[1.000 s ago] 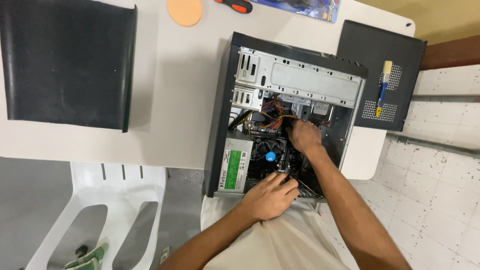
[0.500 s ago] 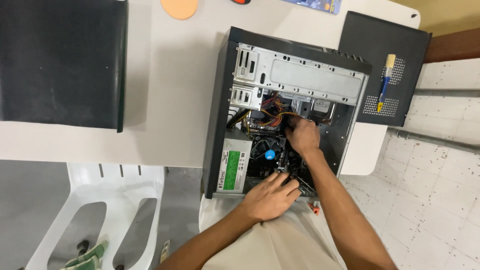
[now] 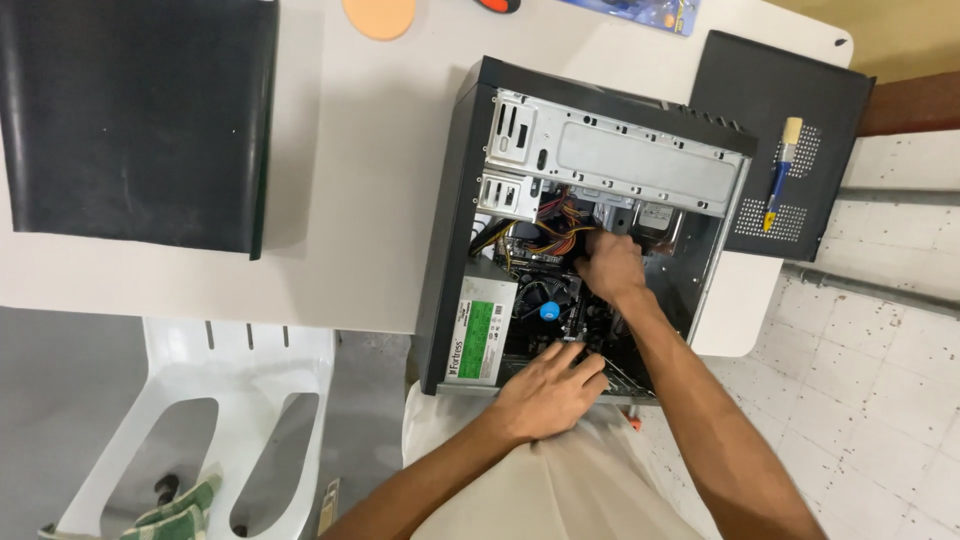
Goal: Disconnecting various internal power and data cables from the motherboard and other components inside a desktop computer case.
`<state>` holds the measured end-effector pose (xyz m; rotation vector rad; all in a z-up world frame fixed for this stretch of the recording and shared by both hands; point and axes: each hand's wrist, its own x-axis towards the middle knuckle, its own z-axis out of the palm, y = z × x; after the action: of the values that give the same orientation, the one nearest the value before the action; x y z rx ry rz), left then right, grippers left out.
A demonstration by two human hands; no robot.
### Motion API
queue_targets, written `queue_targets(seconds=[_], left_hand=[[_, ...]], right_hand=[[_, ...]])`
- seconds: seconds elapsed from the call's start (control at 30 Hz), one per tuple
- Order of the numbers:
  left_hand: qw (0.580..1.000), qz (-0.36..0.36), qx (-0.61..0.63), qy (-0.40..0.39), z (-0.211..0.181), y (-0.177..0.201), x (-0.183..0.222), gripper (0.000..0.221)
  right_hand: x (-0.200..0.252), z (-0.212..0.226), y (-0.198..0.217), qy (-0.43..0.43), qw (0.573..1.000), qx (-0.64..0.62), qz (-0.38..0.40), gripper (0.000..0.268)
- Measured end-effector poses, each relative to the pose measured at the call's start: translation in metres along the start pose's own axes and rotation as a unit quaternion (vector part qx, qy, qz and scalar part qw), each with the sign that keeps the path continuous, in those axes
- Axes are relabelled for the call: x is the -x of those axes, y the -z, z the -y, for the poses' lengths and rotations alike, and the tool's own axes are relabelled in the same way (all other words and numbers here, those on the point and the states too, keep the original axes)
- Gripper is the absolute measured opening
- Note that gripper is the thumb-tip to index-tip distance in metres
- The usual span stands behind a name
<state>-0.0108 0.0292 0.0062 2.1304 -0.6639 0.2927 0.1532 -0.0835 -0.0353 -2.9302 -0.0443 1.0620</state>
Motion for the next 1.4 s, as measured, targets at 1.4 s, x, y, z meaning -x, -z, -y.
queue_targets(seconds=[1.4], left_hand=[[0.979, -0.038, 0.099, -0.174, -0.137, 0.142, -0.028, 0.006]], right_hand=[[0.252, 0.017, 0.1, 0.328, -0.089, -0.933, 0.117, 0.03]])
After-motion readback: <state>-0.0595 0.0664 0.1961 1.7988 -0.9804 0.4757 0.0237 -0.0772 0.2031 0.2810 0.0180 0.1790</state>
